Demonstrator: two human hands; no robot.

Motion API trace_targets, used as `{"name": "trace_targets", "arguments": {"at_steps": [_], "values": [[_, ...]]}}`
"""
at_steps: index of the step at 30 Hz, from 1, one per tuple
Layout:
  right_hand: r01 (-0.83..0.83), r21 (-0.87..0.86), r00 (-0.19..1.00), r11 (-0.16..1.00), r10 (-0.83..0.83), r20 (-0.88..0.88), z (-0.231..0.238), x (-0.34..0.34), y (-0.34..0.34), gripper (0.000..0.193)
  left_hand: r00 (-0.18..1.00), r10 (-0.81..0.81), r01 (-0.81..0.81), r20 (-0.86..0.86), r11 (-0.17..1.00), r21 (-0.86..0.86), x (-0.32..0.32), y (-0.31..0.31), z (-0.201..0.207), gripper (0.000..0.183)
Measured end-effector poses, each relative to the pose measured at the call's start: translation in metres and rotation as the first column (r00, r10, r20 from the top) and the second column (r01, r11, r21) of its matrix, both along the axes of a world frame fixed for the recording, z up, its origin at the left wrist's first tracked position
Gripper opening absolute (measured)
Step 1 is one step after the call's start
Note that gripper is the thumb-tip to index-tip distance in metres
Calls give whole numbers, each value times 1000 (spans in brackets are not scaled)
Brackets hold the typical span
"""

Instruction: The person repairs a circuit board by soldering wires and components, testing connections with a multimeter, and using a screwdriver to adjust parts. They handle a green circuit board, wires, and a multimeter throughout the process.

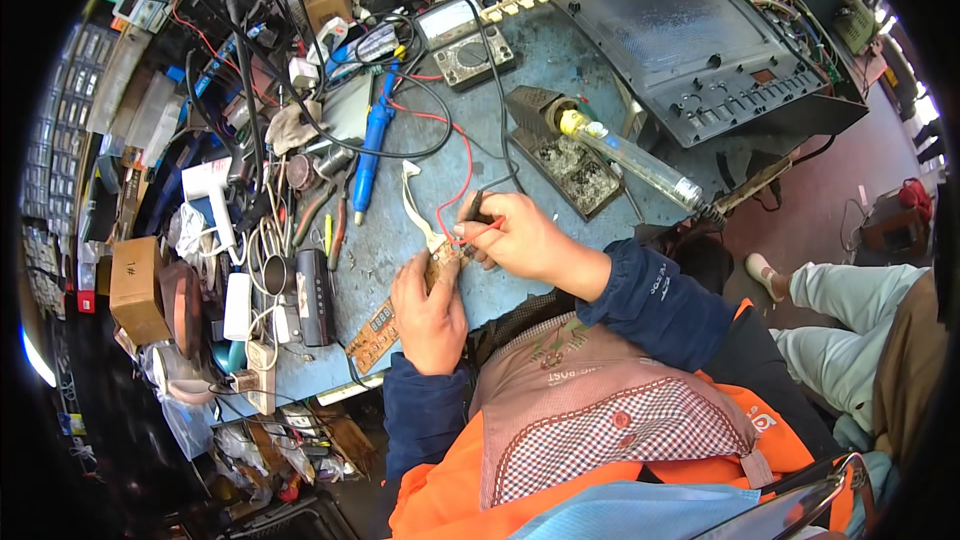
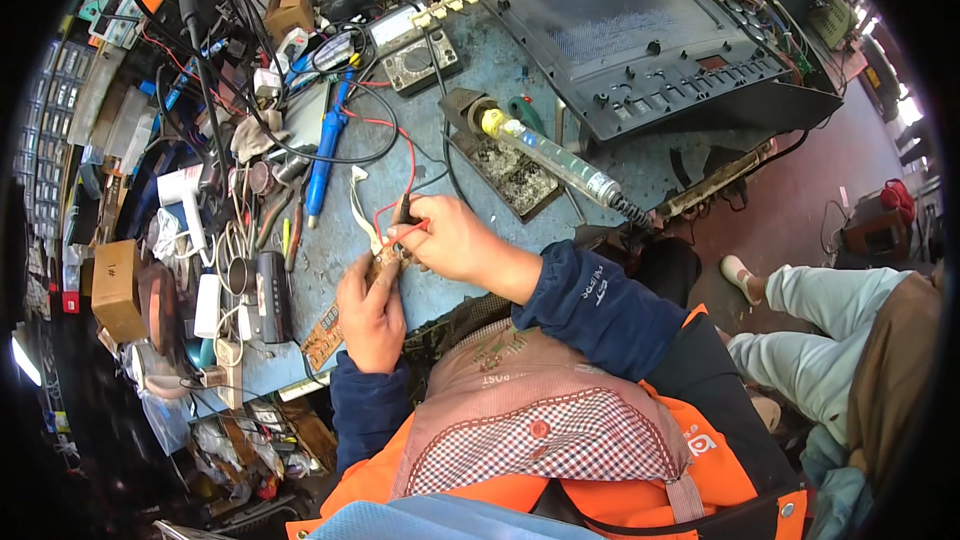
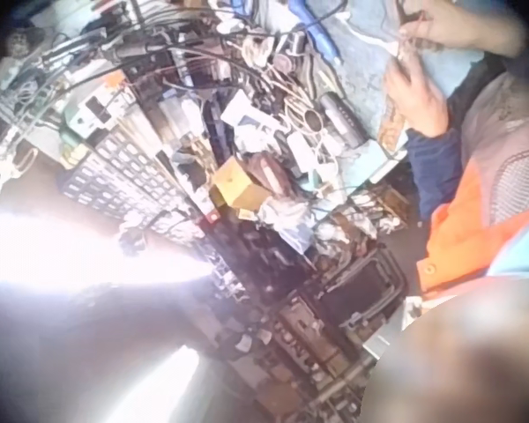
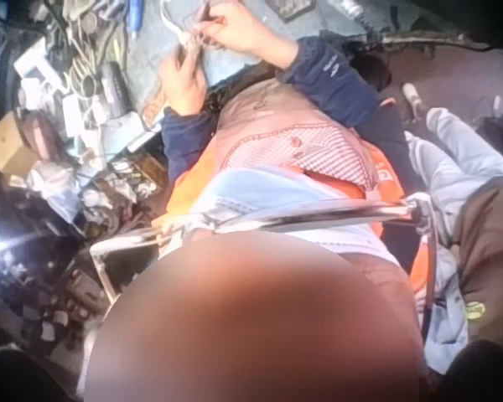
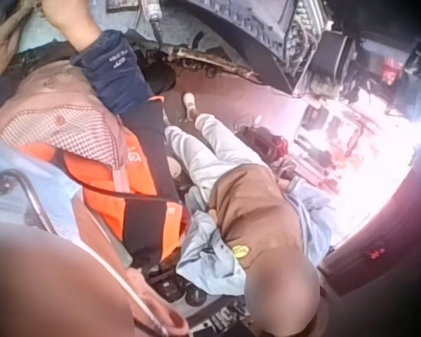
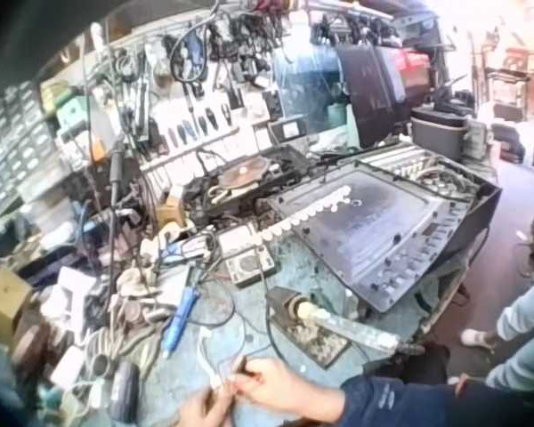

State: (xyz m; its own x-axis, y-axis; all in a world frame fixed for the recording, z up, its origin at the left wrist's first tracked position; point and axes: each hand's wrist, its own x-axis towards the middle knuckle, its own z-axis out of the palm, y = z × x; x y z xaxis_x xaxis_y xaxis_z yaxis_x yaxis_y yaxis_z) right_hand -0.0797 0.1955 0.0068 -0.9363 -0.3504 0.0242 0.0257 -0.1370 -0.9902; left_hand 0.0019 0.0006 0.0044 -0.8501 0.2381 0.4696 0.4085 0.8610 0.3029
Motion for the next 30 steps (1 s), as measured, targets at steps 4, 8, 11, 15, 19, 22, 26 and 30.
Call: {"name": "trace_targets", "arguments": {"at_steps": [4,8,11,15,19,22,26,30], "values": [[-60,-1,998,998,60,25,3,1,4,22,1000,12,-12,7,1000,4,1,-1,-2,46],[-57,2,998,998,57,1,1,1,4,22,1000,10,-10,8,1000,0,0,-1,-2,46],[-38,28,999,999,38,-10,3,2,3,22,1000,13,-13,2,1000,9,0,-1,-3,45],[-29,22,1000,999,30,-7,1,2,2,22,1000,10,-10,3,1000,20,1,-1,-3,45],[-25,28,1000,999,25,-3,4,3,2,22,1000,8,-8,2,1000,18,1,-1,-2,45],[-22,23,1000,999,22,-10,3,3,3,22,1000,4,-4,-2,1000,19,0,-1,-2,45],[-32,65,999,997,32,-5,4,1,3,22,1000,5,-5,-5,1000,11,0,-1,-3,45],[-47,74,999,996,47,13,8,0,4,20,1000,13,-12,9,1000,-25,1,0,-2,45]]}}
